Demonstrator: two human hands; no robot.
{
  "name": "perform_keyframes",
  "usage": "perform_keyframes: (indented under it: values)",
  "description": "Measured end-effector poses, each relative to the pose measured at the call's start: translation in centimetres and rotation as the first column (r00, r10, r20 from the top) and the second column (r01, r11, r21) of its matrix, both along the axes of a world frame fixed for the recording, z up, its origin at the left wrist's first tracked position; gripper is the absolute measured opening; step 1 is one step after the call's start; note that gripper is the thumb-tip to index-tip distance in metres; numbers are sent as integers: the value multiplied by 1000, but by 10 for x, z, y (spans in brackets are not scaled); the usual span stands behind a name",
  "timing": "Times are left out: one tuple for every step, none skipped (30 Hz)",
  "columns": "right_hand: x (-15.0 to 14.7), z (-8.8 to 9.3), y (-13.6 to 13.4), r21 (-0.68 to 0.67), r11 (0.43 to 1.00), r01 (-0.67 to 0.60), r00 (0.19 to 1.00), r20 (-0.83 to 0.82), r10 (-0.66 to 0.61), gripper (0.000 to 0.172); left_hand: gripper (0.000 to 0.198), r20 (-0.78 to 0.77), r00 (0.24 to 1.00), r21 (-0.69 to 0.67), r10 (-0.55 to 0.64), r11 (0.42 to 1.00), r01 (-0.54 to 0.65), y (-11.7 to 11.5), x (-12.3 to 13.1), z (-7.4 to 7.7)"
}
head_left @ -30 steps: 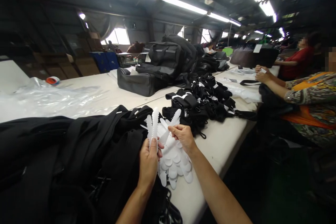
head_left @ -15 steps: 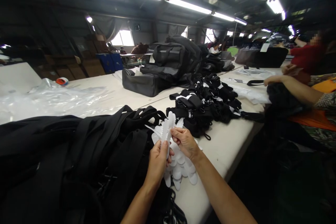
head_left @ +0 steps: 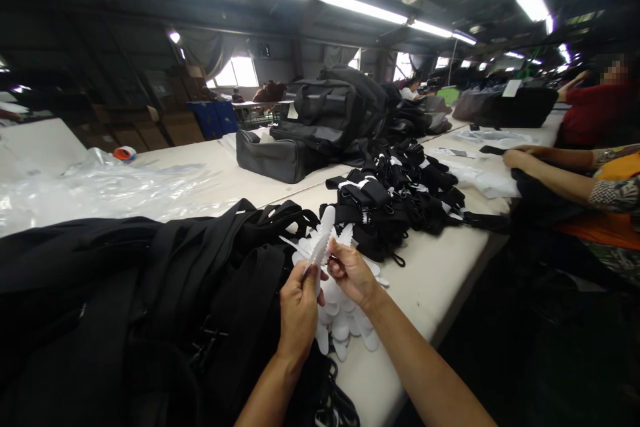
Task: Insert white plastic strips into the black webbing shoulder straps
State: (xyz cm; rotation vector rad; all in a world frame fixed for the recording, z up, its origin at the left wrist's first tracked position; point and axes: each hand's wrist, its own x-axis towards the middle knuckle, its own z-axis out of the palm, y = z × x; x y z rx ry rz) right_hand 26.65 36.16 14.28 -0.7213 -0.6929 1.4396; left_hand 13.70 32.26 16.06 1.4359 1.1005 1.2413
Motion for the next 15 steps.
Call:
perform_keyframes:
  values:
    - [0,0,0,-31,999,-7,1000,-1,7,42,25,50,998,1,-32,999,32,0,1,0]
    - [1,0,0,-56,998,1,1000,6,-1,42,22,99,992,-2,-73,997,74,1,2,0]
    - [1,0,0,-71,997,22,1000,19,-21,42,20,139,984,-8,-114,993,116,1,3,0]
    - [1,-1,0,-74,996,52,998,32,-49,41,20,165,976,-17,-145,989,150,2,4,-1]
    - [1,-1,-1,-67,994,86,996,46,-83,41,21,175,970,-35,-166,984,175,3,5,-2]
    - [0,-2,-1,-57,991,123,991,62,-119,40,22,174,969,-58,-177,980,190,4,5,-4]
    - [0,-2,-1,-47,984,170,983,82,-166,40,25,168,970,-83,-176,978,192,5,5,-5]
    - [0,-3,-1,-39,975,220,971,106,-215,40,27,161,973,-107,-164,977,182,6,5,-7]
    - [0,-4,0,-31,962,272,955,129,-266,40,28,154,978,-131,-142,978,163,7,5,-8]
    - [2,-5,1,-24,945,327,936,147,-320,41,29,148,983,-156,-106,979,129,8,5,-10]
    - [4,-6,3,-19,922,388,912,154,-380,41,29,146,988,-177,-54,981,80,9,4,-11]
    - [8,-7,5,-15,893,450,884,151,-443,42,29,147,989,-192,11,981,18,10,3,-11]
    - [13,-8,7,-8,861,508,852,151,-501,42,29,151,986,-202,75,978,-43,11,2,-11]
    - [18,-9,9,7,835,550,823,167,-543,43,30,159,980,-207,124,974,-90,11,1,-11]
    - [22,-10,11,30,822,569,801,208,-561,42,32,164,976,-203,146,973,-111,11,0,-10]
